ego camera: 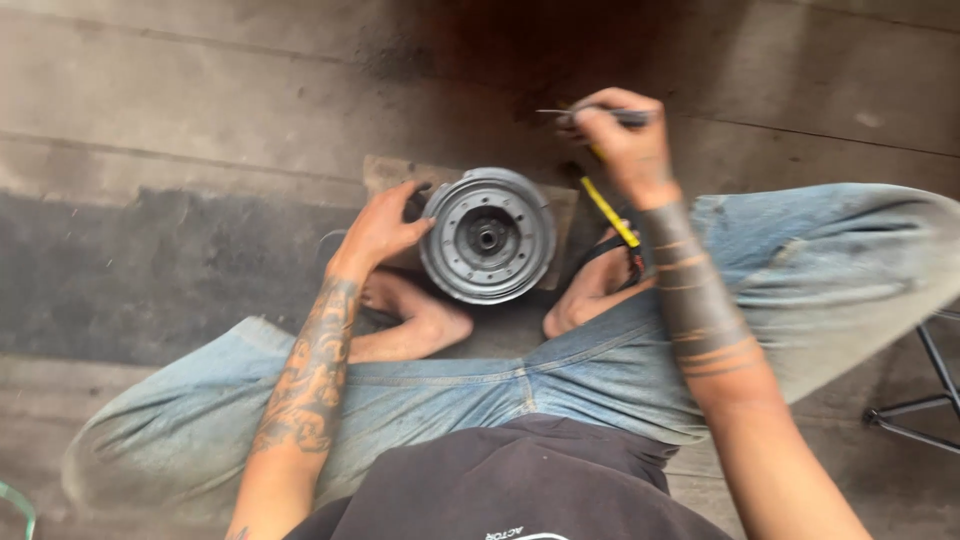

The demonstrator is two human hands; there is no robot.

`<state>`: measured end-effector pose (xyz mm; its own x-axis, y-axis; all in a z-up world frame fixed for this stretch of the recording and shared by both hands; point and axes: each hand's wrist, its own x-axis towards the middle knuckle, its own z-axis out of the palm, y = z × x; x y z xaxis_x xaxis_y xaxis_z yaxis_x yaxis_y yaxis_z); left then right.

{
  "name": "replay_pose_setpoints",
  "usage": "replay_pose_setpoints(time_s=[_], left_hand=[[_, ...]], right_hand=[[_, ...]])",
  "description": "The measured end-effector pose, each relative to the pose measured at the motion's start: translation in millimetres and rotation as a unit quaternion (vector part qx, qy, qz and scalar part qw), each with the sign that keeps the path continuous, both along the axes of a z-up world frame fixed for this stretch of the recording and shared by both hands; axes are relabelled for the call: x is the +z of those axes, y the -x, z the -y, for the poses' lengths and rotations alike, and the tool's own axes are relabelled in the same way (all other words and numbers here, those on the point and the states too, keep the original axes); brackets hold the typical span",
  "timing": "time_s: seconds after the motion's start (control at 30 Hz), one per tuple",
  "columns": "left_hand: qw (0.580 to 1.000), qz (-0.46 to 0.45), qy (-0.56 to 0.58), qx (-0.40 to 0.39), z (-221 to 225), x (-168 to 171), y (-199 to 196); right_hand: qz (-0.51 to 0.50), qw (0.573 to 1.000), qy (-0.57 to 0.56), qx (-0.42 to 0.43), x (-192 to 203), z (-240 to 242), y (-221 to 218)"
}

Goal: A person is sitting on the floor scraping debris and cleaning the grooves of a motorcycle pulley using a small hand tool.

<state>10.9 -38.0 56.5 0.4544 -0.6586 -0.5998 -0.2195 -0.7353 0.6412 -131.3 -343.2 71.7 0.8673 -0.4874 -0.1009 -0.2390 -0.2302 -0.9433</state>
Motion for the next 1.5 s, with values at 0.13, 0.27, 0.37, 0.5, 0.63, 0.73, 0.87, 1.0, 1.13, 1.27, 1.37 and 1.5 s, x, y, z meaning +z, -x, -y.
replay_pose_setpoints(time_s=[0.13, 0.27, 0.37, 0.5, 0.63, 0.73, 0.87, 1.0, 1.13, 1.27, 1.37, 1.5], left_hand=[[0.999, -0.002, -0.018, -0.033, 13.6, 15.6, 1.3], [1.000, 0.002, -0.024, -0.013, 6.9, -18.6, -3.8], [1.000, 0.014, -0.018, 0.004, 19.9, -6.5, -5.2], [0.999, 0.031, -0.005, -0.012, 36.4, -0.3, 3.6], [0.997, 0.040, -0.035, -0.048, 59.3, 2.4, 7.9], [0.994, 0.067, -0.041, -0.078, 61.7, -20.5, 12.5], [0.984, 0.153, 0.048, -0.083, 48.3, -52.4, 14.1], [0.981, 0.180, 0.040, -0.065, 49.6, -59.5, 18.3], [0.987, 0.160, 0.009, -0.029, 37.6, -56.6, 22.3], [0.991, 0.134, -0.021, 0.014, 22.8, -50.3, 29.9], [0.990, 0.143, 0.006, -0.002, 7.3, -57.3, 27.8], [0.983, 0.177, -0.031, -0.032, 1.2, -62.7, 21.7]], right_hand=[[-0.153, 0.971, 0.185, -0.004, -17.3, -25.5, -2.0], [-0.082, 0.984, -0.104, 0.120, -14.8, -41.6, 0.7], [0.080, 0.961, -0.263, 0.034, 1.4, -17.4, 0.2], [0.085, 0.968, -0.215, -0.099, -15.0, 3.0, 12.5], [0.064, 0.982, -0.159, -0.080, -23.6, 1.8, 24.5], [0.060, 0.990, -0.128, -0.031, -15.8, -2.1, 35.1], [0.036, 0.988, -0.150, -0.013, 4.0, 3.5, 49.4], [0.016, 0.986, 0.163, 0.001, 11.0, 27.9, 63.1], [-0.174, 0.916, 0.361, -0.009, -77.5, 77.6, 102.9], [-0.423, 0.815, 0.394, 0.023, -203.3, 125.1, 167.4], [-0.553, 0.750, 0.363, 0.033, -248.7, 134.7, 188.6], [-0.644, 0.703, 0.301, 0.018, -233.9, 127.4, 186.3]])
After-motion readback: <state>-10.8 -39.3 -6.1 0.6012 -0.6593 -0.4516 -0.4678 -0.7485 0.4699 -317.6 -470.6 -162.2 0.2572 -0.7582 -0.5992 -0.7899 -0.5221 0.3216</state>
